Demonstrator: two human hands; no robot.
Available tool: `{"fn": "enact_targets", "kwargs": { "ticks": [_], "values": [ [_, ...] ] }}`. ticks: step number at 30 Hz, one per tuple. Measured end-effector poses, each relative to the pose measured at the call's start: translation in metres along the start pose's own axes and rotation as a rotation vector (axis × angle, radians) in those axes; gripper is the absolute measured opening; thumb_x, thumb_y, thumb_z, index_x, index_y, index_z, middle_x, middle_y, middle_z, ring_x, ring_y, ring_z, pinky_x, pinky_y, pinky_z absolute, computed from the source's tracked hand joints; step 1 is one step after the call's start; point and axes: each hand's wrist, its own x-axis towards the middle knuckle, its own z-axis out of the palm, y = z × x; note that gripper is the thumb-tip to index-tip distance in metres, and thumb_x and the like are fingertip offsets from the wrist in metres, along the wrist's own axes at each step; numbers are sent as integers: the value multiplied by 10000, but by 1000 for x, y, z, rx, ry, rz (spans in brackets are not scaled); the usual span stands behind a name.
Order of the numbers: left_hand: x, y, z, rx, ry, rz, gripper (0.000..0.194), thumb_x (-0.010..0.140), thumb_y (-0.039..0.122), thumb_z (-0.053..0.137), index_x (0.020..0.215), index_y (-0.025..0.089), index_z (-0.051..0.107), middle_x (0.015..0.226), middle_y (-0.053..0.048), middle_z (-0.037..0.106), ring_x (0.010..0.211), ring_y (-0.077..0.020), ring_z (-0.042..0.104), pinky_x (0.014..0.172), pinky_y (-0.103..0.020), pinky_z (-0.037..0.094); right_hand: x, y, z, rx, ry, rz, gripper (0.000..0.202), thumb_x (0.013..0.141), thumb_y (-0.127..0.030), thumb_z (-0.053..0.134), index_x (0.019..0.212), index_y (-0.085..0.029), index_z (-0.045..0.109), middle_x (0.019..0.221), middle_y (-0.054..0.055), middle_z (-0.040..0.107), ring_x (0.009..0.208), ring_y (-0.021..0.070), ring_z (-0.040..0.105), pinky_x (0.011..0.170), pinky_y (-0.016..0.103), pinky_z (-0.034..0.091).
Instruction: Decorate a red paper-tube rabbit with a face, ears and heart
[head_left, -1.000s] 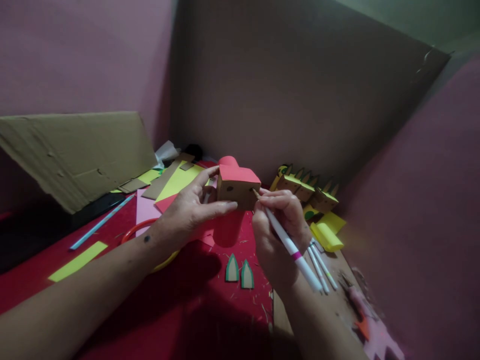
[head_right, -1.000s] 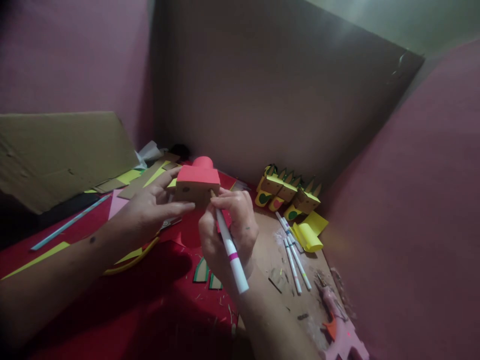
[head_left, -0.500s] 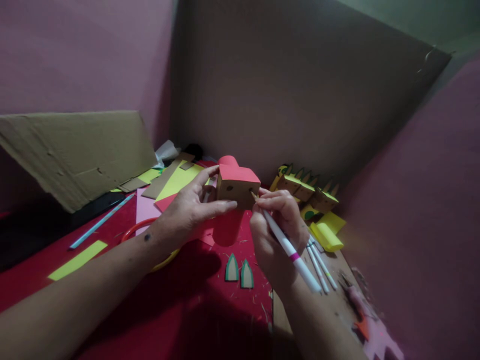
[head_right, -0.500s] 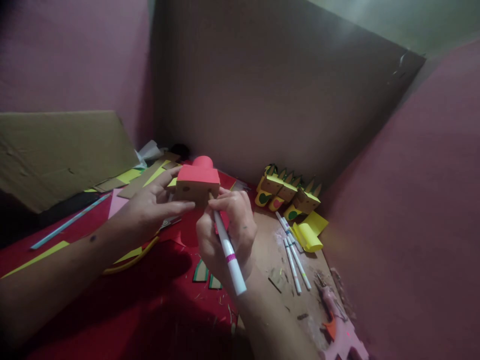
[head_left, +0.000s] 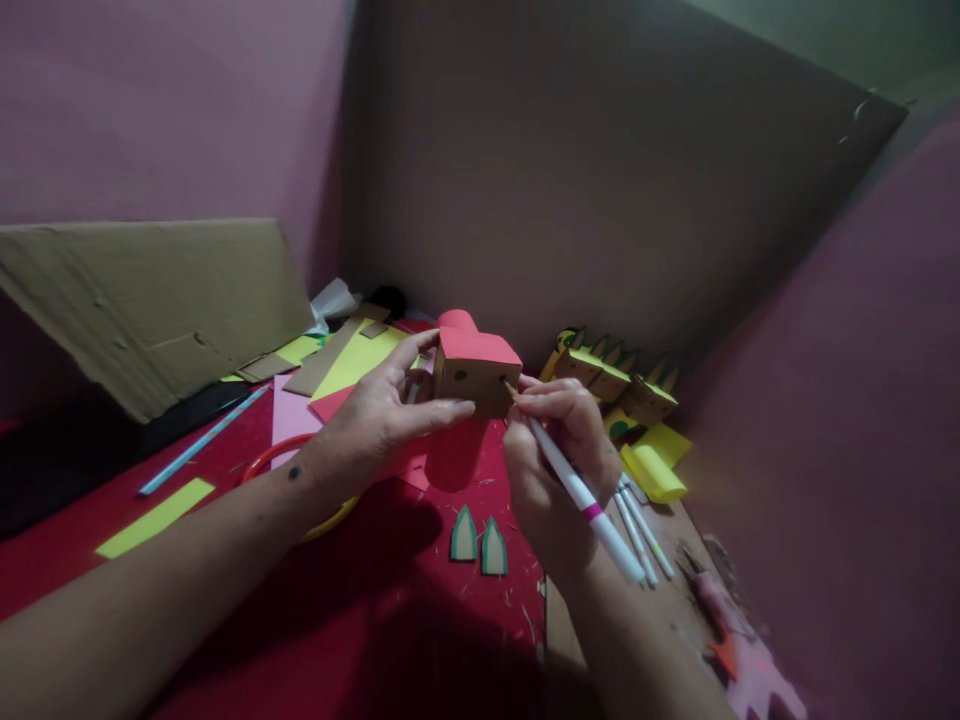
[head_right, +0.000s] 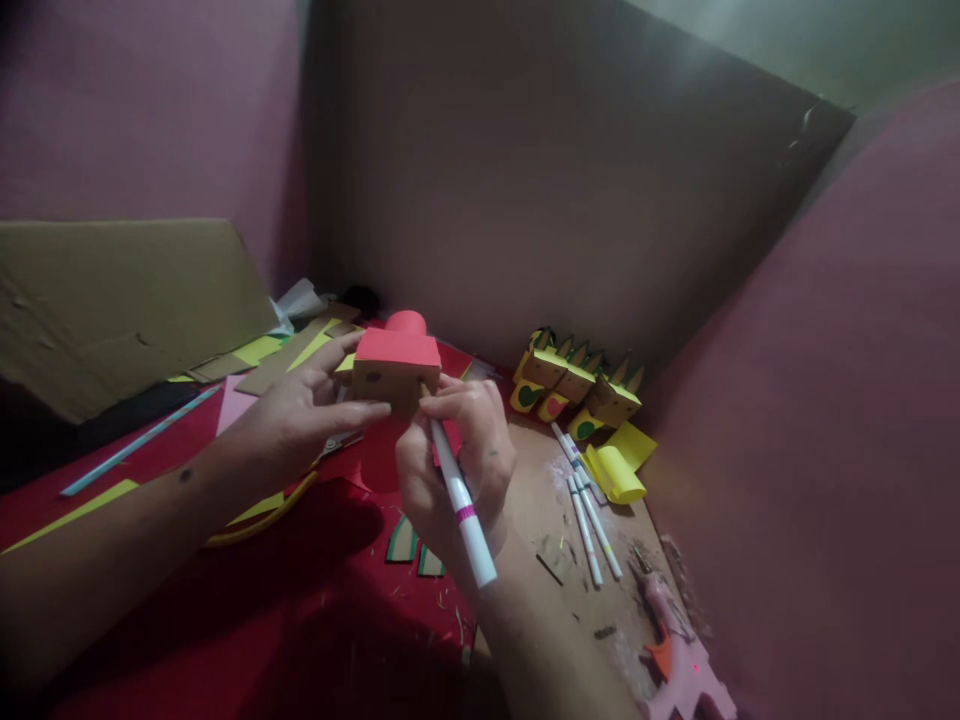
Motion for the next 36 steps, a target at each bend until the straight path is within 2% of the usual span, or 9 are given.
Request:
{"fn": "enact_targets", "kwargs": {
  "ticks": [7, 13, 23, 29, 36],
  "values": [
    [-1, 0, -1, 6, -4, 5, 791, 705, 265, 963, 1412, 285, 610, 1102, -42, 817, 1023, -275, 770, 914, -375, 582, -1, 3, 2, 19, 11, -9, 228, 856, -58, 625, 935, -272, 617, 894, -10, 680, 953, 193, 729, 844, 389, 611],
    [0, -1, 0, 25, 7, 3, 789, 714, 321, 967, 1414, 282, 604, 1108, -50, 812, 1035, -284, 764, 914, -387, 571, 1, 0, 1, -25, 13, -6, 208, 868, -66, 607, 914, -268, 609, 874, -15, 669, 916, 180, 729, 817, 370, 609],
    [-1, 0, -1, -1, -12, 13, 760, 719, 195, 927, 1405, 285, 612, 1140, -47, 813, 1091, -290, 754, 950, -379, 576, -2, 2, 0, -1, -12, -6, 221, 874, -72, 604, 944, -281, 606, 901, -9, 676, 958, 194, 723, 839, 394, 616],
    [-1, 0, 1, 37, 5, 15, 750, 729, 253, 932, 1408, 273, 616, 1171, -76, 807, 1105, -324, 756, 974, -433, 584, 0, 1, 2, -24, 3, -16, 196, 886, -93, 618, 933, -283, 602, 897, 3, 685, 918, 202, 720, 801, 398, 619],
    [-1, 0, 0, 31, 8, 15, 773, 718, 215, 925, 1421, 268, 607, 1169, -72, 803, 1118, -322, 751, 980, -433, 576, 1, -1, 0, -40, 8, -5, 196, 880, -78, 606, 915, -270, 599, 869, -12, 661, 908, 180, 726, 808, 356, 606]
  ]
}}
